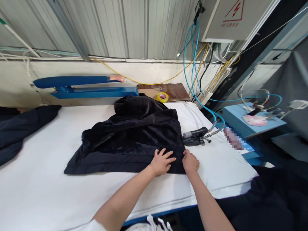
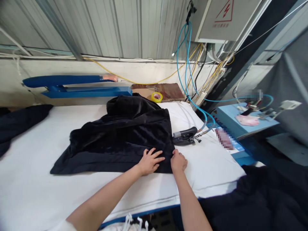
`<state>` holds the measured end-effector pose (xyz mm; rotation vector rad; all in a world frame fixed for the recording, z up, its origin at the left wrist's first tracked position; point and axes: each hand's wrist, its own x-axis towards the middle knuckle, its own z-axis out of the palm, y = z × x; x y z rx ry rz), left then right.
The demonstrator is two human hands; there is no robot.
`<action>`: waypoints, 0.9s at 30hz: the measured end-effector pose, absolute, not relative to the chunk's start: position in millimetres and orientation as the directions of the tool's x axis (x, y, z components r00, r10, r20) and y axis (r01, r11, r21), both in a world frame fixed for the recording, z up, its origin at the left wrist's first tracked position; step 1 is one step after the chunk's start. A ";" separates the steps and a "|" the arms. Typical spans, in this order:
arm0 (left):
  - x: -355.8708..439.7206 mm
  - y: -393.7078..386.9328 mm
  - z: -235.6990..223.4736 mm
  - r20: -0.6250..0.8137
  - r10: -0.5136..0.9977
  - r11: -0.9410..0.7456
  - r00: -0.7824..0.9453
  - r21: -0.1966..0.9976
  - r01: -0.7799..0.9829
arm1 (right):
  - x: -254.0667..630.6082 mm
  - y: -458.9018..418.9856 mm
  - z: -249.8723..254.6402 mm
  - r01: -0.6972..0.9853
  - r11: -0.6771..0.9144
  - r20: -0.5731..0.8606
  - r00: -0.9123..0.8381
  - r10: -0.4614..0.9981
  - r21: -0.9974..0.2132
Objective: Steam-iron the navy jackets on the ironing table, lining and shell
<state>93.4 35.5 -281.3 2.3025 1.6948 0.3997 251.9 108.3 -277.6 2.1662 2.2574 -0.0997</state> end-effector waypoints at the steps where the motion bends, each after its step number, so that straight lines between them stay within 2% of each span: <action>1: 95.9 36.1 -282.4 0.071 0.956 -0.290 0.284 0.356 0.888 | 252.2 109.9 -275.6 0.998 0.056 -0.095 -0.059 0.994 -0.035; 3: 98.6 37.1 -283.9 0.053 0.951 -0.302 0.303 0.348 0.888 | 255.1 117.2 -268.6 0.996 0.080 -0.110 -0.084 0.990 -0.040; 6: 98.6 38.8 -282.5 0.025 0.942 -0.323 0.334 0.339 0.884 | 266.7 146.7 -247.7 0.979 0.190 0.104 -0.182 0.978 -0.072; 8: 97.7 39.5 -279.9 0.000 0.939 -0.323 0.343 0.333 0.886 | 277.1 179.4 -229.3 0.935 0.353 0.257 -0.332 0.908 -0.037; 9: 97.4 39.6 -278.6 -0.013 0.940 -0.318 0.342 0.332 0.888 | 281.9 197.6 -220.7 0.901 0.433 0.263 -0.419 0.869 0.005; 10: 97.2 39.6 -277.5 -0.024 0.940 -0.313 0.339 0.332 0.890 | 285.7 215.7 -213.4 0.865 0.499 0.209 -0.499 0.841 0.054; 13: 97.3 39.9 -276.3 -0.031 0.941 -0.307 0.336 0.334 0.891 | 288.9 257.7 -201.9 0.757 0.638 -0.110 -0.628 0.770 0.141; 15: 97.6 41.0 -277.4 -0.018 0.940 -0.315 0.341 0.337 0.887 | 286.1 270.0 -202.2 0.721 0.681 -0.306 -0.625 0.719 0.126; 17: 96.4 41.9 -278.8 0.010 0.940 -0.324 0.342 0.350 0.879 | 285.3 272.2 -205.2 0.745 0.663 -0.411 -0.581 0.702 0.079; 20: 86.8 36.7 -279.4 0.094 0.952 -0.303 0.291 0.402 0.864 | 296.4 269.4 -204.4 0.865 0.502 -0.412 -0.453 0.790 0.011; 23: 65.1 15.6 -279.6 0.189 0.979 -0.159 0.077 0.474 0.866 | 315.8 263.7 -188.8 0.934 0.358 -0.373 -0.336 0.865 -0.010; 25: 46.8 -5.1 -281.8 0.197 0.978 -0.046 -0.064 0.512 0.858 | 324.2 251.8 -173.9 0.926 0.378 -0.344 -0.349 0.872 0.019; 27: 29.8 -25.1 -286.0 0.176 0.974 0.031 -0.143 0.522 0.852 | 324.0 230.1 -163.1 0.883 0.467 -0.329 -0.430 0.841 0.040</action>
